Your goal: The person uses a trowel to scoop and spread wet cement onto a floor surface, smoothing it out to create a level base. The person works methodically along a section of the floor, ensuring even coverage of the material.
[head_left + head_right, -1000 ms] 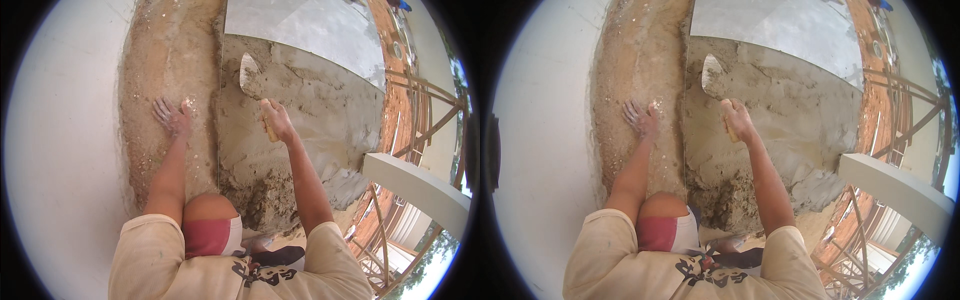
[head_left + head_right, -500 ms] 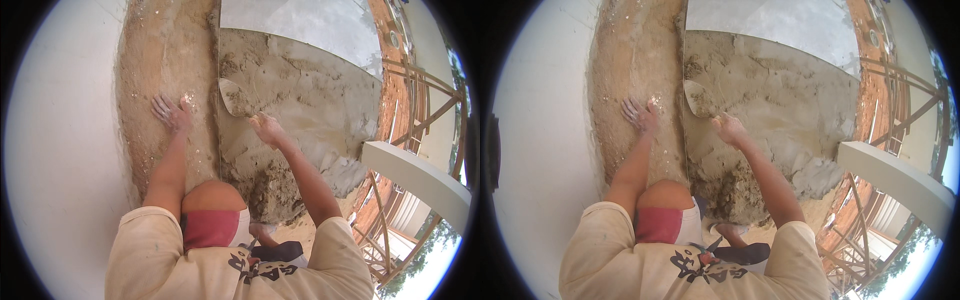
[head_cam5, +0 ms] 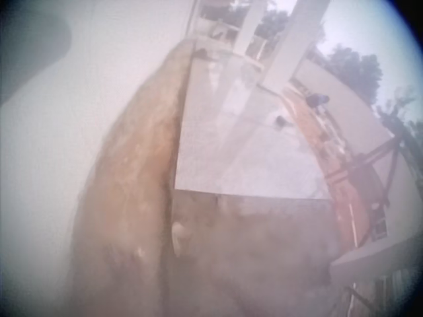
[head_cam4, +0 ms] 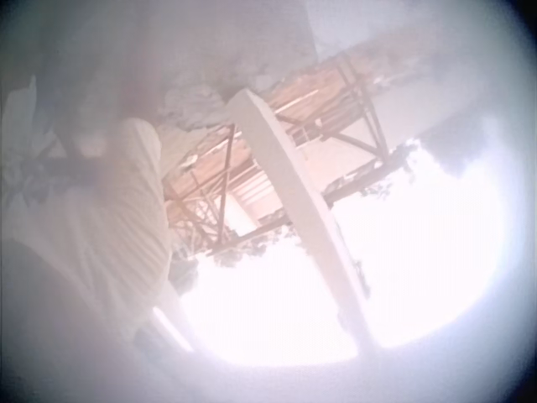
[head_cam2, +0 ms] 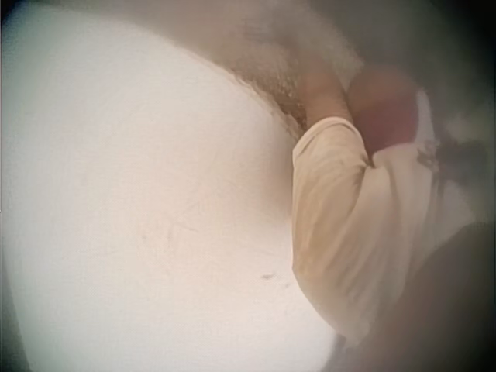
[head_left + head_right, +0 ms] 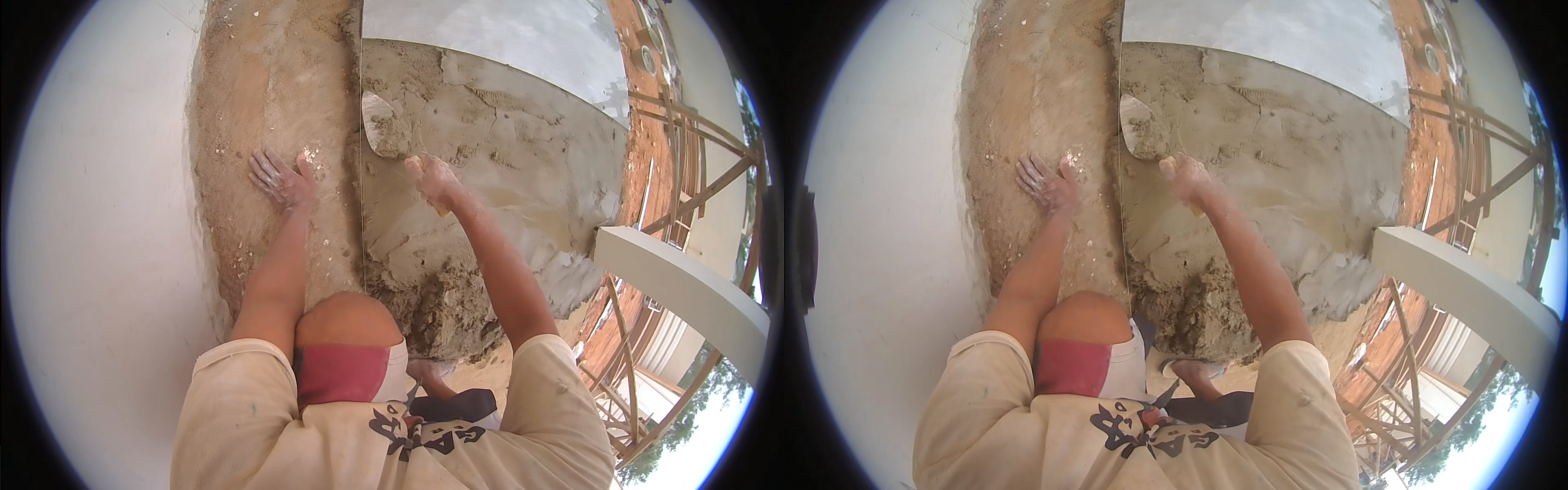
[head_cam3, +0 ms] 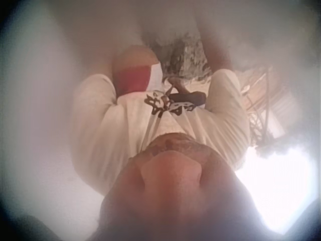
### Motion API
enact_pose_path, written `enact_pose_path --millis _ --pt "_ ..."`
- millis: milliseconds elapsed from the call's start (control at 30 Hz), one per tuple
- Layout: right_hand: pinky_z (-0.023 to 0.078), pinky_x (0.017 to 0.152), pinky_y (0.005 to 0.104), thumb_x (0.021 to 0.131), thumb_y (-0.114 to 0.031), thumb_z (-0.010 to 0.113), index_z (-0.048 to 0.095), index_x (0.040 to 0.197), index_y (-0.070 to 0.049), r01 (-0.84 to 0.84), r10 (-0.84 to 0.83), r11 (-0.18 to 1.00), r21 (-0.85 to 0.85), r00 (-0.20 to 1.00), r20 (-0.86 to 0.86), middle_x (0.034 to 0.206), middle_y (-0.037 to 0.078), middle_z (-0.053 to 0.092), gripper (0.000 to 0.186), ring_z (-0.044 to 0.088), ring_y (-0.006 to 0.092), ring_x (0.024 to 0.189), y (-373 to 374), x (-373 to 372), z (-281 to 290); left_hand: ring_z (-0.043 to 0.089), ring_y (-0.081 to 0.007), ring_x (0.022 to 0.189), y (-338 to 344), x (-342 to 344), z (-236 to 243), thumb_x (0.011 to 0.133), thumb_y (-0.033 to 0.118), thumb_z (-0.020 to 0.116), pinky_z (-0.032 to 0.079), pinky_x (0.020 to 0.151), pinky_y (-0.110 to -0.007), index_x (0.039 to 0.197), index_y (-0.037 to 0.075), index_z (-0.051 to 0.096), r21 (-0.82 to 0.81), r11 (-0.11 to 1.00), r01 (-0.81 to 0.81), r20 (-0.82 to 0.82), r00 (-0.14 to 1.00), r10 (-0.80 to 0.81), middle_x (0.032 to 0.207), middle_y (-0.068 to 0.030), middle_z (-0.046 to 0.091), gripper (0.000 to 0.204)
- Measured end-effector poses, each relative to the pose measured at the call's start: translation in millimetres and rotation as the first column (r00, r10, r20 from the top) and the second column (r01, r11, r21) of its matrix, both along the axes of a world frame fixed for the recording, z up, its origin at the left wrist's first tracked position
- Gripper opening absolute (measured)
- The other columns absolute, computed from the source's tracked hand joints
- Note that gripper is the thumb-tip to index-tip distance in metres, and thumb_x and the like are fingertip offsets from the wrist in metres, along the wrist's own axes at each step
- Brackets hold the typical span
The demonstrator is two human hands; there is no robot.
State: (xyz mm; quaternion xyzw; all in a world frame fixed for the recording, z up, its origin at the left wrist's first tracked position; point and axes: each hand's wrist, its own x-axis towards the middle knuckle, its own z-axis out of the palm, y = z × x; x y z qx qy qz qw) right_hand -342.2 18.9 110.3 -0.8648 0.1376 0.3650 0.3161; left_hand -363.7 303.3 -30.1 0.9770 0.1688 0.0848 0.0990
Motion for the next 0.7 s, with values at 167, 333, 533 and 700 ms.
enact_pose_path --millis 167,333,533,700 --pt "0.053 0.085 0.0517 0.099 -0.044 0.046 0.053 0.128 0.003 -0.315 0.364 0.920 -0.234 0.909 0.204 0.107 0.027 0.068 0.056 0.069 0.0413 0.087 -37.1 -26.1 -10.5 0.013 -0.0439 0.149 -4.4 -0.2 -1.6 0.099 0.050 0.048 0.010 0.121 -0.059 0.153 -0.004 0.020 -0.009 1.000 0.020 -0.005 1.000 -0.020 0.159 -0.0278 0.019 0.081" --pt "0.054 0.081 0.0520 0.098 -0.046 0.051 0.051 0.127 -0.002 -0.433 0.485 0.814 -0.387 0.873 0.045 0.095 0.023 0.071 0.054 0.069 0.0412 0.089 -52.4 -17.5 22.2 0.012 -0.0432 0.150 1.7 -2.0 -5.8 0.098 0.050 0.049 0.009 0.121 -0.059 0.154 -0.003 0.020 0.009 1.000 -0.012 -0.042 0.999 0.013 0.160 -0.0272 0.018 0.082" --pt "0.055 0.081 0.0513 0.100 -0.042 0.049 0.054 0.115 -0.004 -0.358 0.486 0.790 -0.498 0.861 0.152 0.092 0.021 0.071 0.041 0.069 0.0401 0.092 -42.5 51.6 15.8 0.011 -0.0437 0.150 -0.8 0.0 -0.2 0.099 0.049 0.047 0.009 0.122 -0.058 0.153 -0.004 0.020 0.003 1.000 0.008 -0.041 0.999 -0.008 0.159 -0.0276 0.018 0.080" --pt "0.053 0.088 0.0512 0.101 -0.044 0.048 0.053 0.120 -0.001 -0.274 0.423 0.828 -0.489 0.878 0.224 0.102 0.023 0.070 0.047 0.067 0.0396 0.101 -40.1 97.7 3.9 0.011 -0.0431 0.150 1.5 1.0 -0.1 0.099 0.048 0.048 0.008 0.121 -0.059 0.154 -0.003 0.020 -0.002 1.000 -0.001 0.005 1.000 0.001 0.159 -0.0275 0.018 0.080"
